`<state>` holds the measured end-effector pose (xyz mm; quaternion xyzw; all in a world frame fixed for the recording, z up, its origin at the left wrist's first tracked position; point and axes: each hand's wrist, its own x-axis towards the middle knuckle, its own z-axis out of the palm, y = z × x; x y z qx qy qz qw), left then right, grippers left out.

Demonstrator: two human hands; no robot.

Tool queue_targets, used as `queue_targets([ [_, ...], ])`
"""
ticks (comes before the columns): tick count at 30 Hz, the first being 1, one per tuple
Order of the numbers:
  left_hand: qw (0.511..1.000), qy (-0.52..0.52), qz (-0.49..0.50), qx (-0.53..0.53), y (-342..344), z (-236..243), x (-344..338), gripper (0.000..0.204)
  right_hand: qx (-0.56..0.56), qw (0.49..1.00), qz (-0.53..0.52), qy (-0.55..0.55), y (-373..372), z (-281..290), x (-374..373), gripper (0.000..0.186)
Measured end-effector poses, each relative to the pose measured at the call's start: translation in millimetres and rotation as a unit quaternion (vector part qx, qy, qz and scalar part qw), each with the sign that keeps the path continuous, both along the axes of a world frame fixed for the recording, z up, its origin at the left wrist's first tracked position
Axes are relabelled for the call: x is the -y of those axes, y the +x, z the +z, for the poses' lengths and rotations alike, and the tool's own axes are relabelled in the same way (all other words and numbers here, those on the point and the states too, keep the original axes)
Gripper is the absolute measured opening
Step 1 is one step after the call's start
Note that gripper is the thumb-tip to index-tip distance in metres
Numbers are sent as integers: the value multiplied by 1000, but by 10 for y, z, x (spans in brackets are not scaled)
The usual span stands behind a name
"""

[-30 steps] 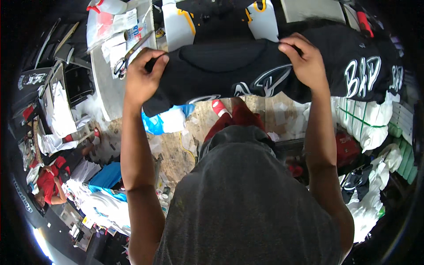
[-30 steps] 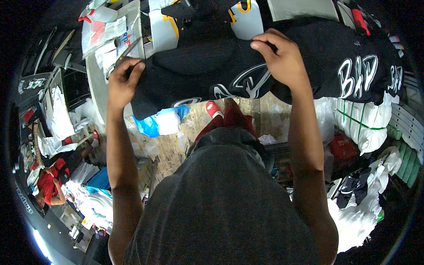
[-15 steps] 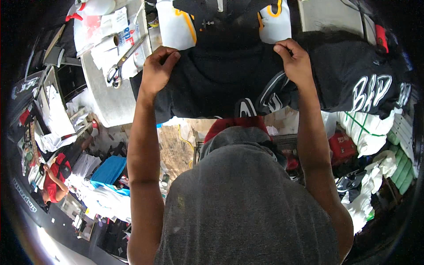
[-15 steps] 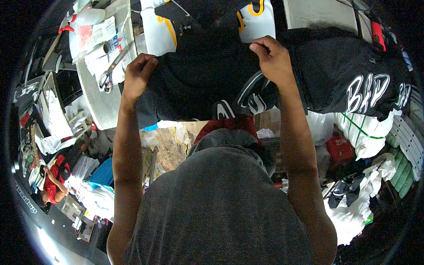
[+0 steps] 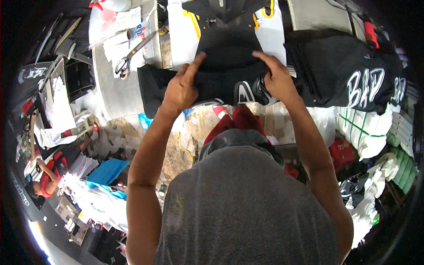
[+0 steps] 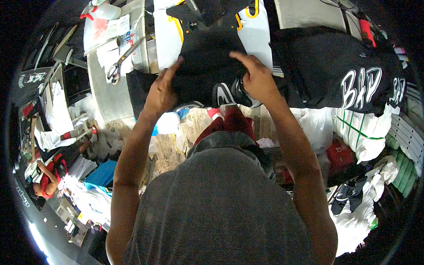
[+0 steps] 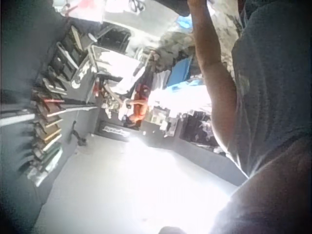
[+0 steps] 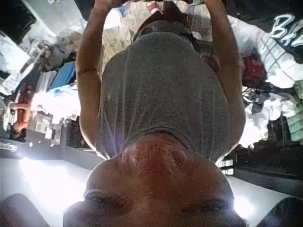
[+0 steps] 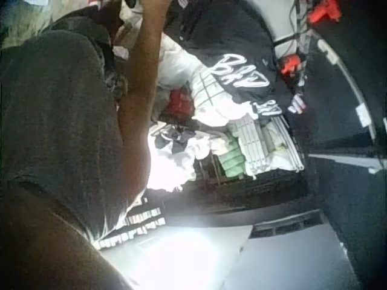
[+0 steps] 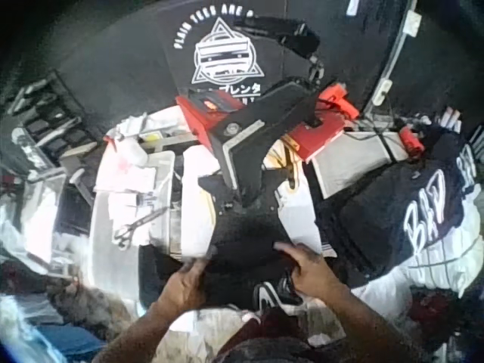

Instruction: The person cuts label transfers using scissors, positions shirts onto the heat press platen, places the labels onto the shirts by hand, and presses the heat press machine down to apply the labels.

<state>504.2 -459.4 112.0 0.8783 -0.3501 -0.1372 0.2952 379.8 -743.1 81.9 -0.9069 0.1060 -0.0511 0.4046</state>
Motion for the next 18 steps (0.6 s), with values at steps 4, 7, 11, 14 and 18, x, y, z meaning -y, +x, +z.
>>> queue_targets([
  [4, 990, 79, -75, 94, -350, 82, -312, 43, 37, 982, 99, -156, -530, 258, -227, 37],
  [7, 980, 23, -55, 192, -738, 197, -374, 32, -42, 974, 102, -198, -909, 366, -353, 34],
  [11, 980, 16, -117, 161, -959, 283, -339, 28, 43, 968, 117, -219, -923, 570, -612, 35],
  [14, 988, 53, -101, 105, -1073, 72, -494, 40, -49, 978, 138, -146, -1018, 376, -605, 46],
  [18, 994, 61, -82, -27, -1232, -338, -545, 63, -31, 990, 108, -82, -1153, -58, -549, 43],
])
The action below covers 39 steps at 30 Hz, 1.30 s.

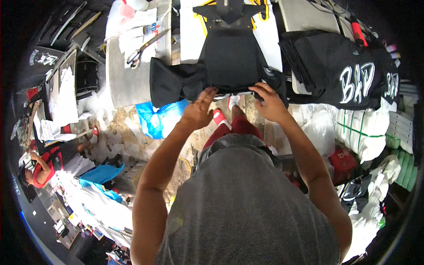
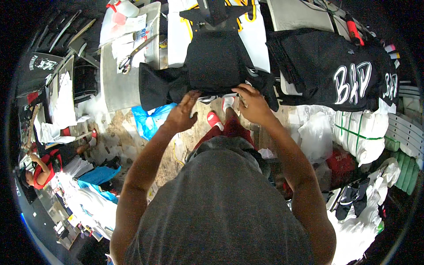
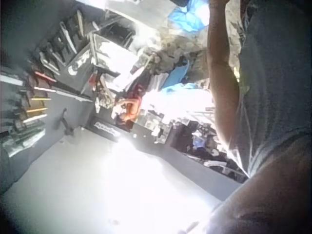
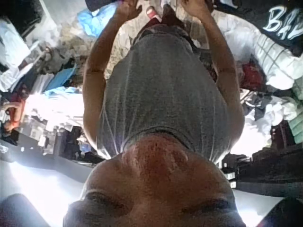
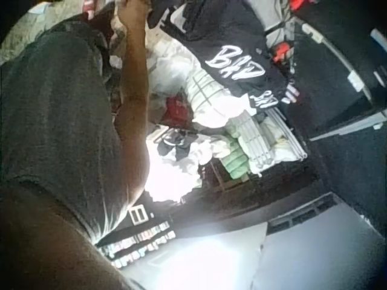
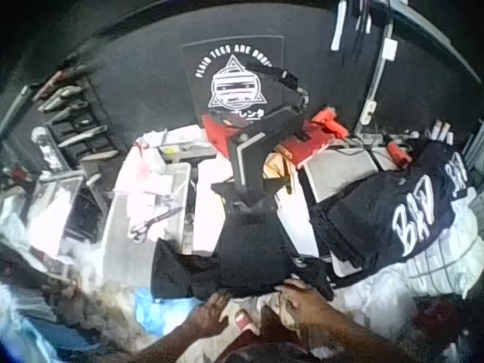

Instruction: The person cuts label transfers using scissors, positions shirts onto the heat press platen, places the labels onto the shirts by hand, and presses the heat press machine down to apply the labels.

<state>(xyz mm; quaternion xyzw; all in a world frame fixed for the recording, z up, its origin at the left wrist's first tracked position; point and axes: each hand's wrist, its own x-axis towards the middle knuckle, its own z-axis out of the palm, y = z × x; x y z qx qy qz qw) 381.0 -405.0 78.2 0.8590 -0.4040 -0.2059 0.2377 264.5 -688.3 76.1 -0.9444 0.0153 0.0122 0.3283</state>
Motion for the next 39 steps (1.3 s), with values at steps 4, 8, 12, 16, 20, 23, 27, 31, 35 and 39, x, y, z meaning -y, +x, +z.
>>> queue_targets([
  [4, 995, -82, 53, -27, 211, 201, 102, 45, -74, 920, -104, 371, 103, -48, 278, 29],
  [8, 957, -235, 171, 3, 590, 663, 313, 22, 63, 967, -123, 216, 509, 336, 410, 25],
  [12, 958, -205, 196, -41, 730, 446, 511, 41, -14, 906, -219, 361, 1058, 264, 281, 41],
  [16, 907, -181, 267, -269, 1140, 436, 339, 25, -86, 841, -275, 457, 1083, 144, 595, 47],
  [20, 928, -107, 358, -10, 2016, 83, -277, 14, -104, 839, -297, 444, 1034, 328, 846, 46],
  [23, 919, -9, 366, 148, 2593, -378, -943, 18, -110, 868, -291, 387, 907, 200, 1063, 40],
  [27, 907, 31, 402, 120, 2794, -599, -1038, 40, -127, 858, -320, 381, 776, 17, 1239, 35],
  [31, 884, 113, 421, 168, 2690, -419, -601, 59, -127, 862, -330, 363, 732, -32, 1288, 33],
  [35, 906, 81, 387, 154, 2731, -530, -909, 32, -127, 868, -322, 357, 805, -17, 1238, 32],
  [39, 914, 80, 369, 146, 2792, -547, -1065, 18, -97, 879, -299, 358, 778, 30, 1201, 33],
])
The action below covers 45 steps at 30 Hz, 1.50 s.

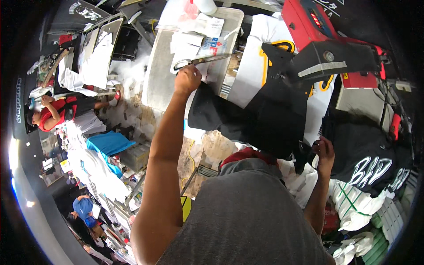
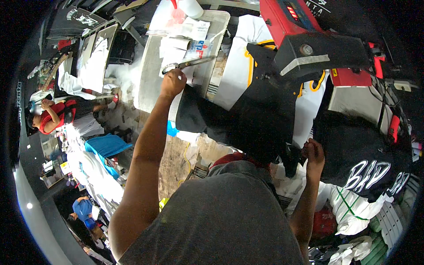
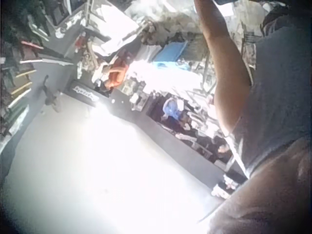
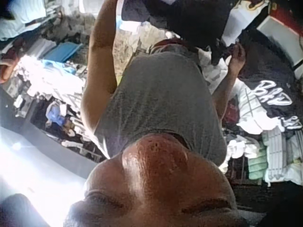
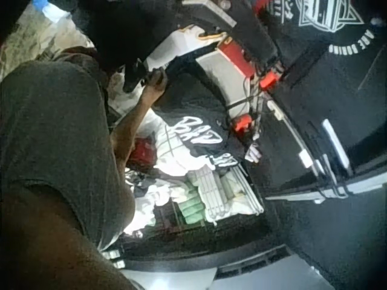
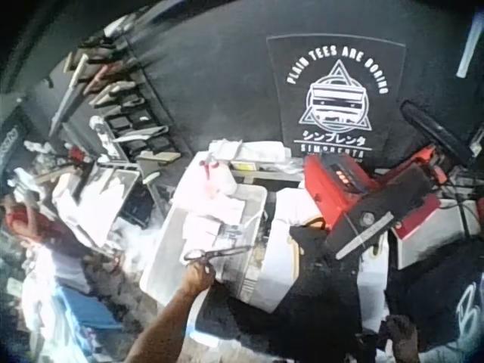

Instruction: The person cuts label transfers using scissors, positions shirts onto the heat press platen, places the labels onto the shirts by hand, and presses the heat press machine down to apply the labels.

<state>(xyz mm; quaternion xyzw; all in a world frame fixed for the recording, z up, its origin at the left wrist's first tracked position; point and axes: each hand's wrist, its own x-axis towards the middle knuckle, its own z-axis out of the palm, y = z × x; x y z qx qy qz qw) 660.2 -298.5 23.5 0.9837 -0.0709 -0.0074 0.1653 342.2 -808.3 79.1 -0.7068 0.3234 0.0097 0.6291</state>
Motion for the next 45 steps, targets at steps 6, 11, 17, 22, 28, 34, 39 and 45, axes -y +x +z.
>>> queue_targets([
  [6, 997, 78, 1, -11, -88, 561, 9, 18, 4, 999, -7, -35, -189, 125, -38, 32],
  [11, 989, -145, -1, 32, -407, 1078, -159, 12, 55, 997, 13, -57, -174, 409, -399, 29],
  [17, 658, -719, 25, -223, -1650, 1871, 753, 9, 194, 969, 136, 71, 203, 1119, -1509, 32],
  [22, 542, -789, -44, -287, -2419, 2100, 1195, 14, 313, 908, 151, 235, 285, 1667, -1945, 38],
  [28, 517, -788, -54, -330, -2812, 2197, 1303, 11, 345, 910, 128, 190, 99, 1758, -1928, 35],
  [34, 478, -802, -30, -357, -2876, 2155, 1456, 11, 358, 894, 58, 262, -23, 1730, -2110, 33],
  [39, 492, -794, -58, -352, -2741, 2032, 1647, 12, 356, 910, 34, 213, 177, 1651, -1979, 27],
  [45, 830, -540, -97, -102, -1679, 1549, 1144, 19, 531, 819, 90, -198, 362, 2429, -1072, 21],
])
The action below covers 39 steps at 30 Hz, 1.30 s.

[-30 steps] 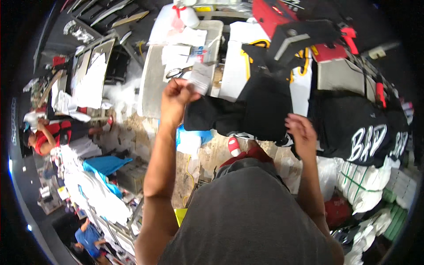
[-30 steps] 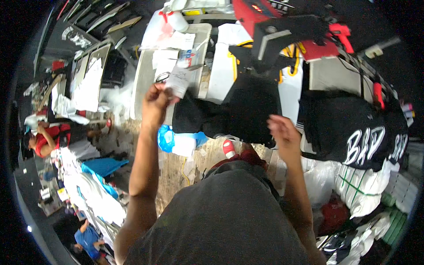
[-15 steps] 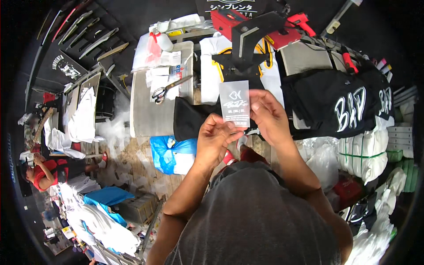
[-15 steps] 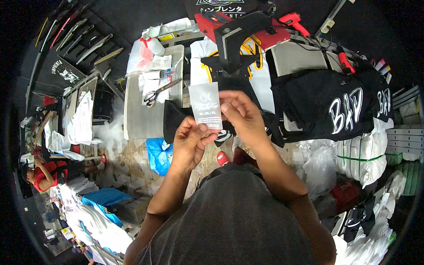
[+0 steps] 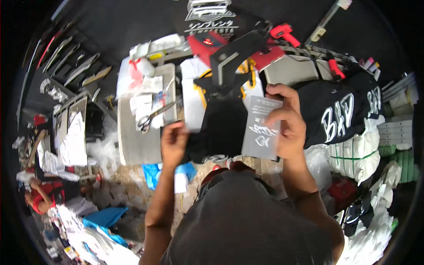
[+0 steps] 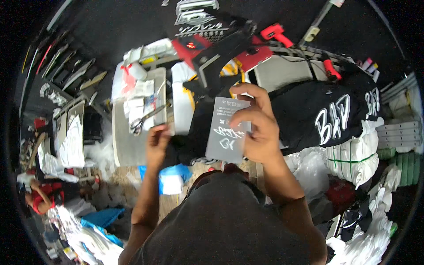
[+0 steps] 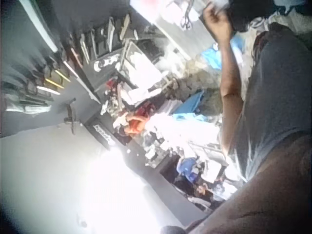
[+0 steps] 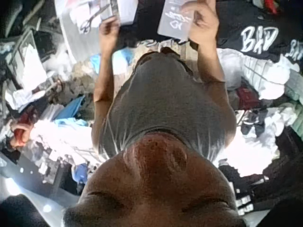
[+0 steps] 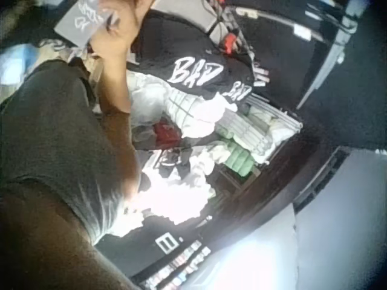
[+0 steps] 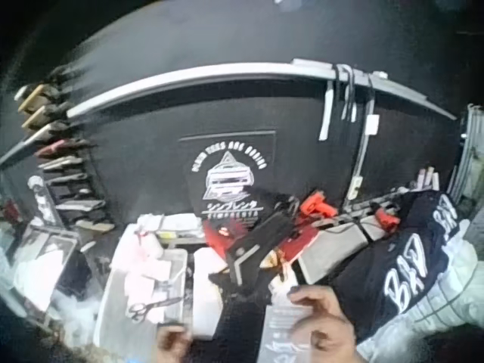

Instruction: The person cuts label transfers using scissors, positions shirts onto the heat press platen, places the labels onto the shirts by hand, and presses the heat press machine down to apply the labels.

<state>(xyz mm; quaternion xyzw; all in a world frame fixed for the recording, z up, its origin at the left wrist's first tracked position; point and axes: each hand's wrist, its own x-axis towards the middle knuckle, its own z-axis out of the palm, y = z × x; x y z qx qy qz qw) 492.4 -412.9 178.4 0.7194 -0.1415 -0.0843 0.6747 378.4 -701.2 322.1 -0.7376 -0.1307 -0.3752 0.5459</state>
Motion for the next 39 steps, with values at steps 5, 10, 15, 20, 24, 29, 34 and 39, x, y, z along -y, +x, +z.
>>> queue_targets([
  [5, 948, 259, 79, 167, 1161, -980, -1301, 28, 59, 897, 245, 363, 230, 217, 395, 28],
  [10, 858, 451, 6, 246, 1685, -1333, -1764, 38, -5, 883, 46, 468, 210, 204, 341, 17],
  [15, 839, 495, -87, 208, 2024, -1766, -1992, 22, 8, 903, -83, 421, 167, 259, -122, 16],
  [20, 847, 465, -143, 213, 2306, -1881, -2047, 14, 32, 915, -139, 377, 123, 260, -587, 14],
  [24, 830, 477, -165, 239, 2450, -1907, -2132, 16, 52, 891, -158, 422, 180, 282, -975, 11],
  [29, 814, 509, -176, 216, 2429, -1702, -1986, 17, 58, 885, -163, 431, 215, 317, -1226, 12],
  [34, 787, 532, -221, 223, 2517, -1532, -2020, 24, 61, 875, -151, 456, 293, 304, -1380, 13],
  [39, 838, 470, -260, 94, 2480, -1191, -2039, 30, 42, 866, -158, 473, 323, 301, -1396, 12],
])
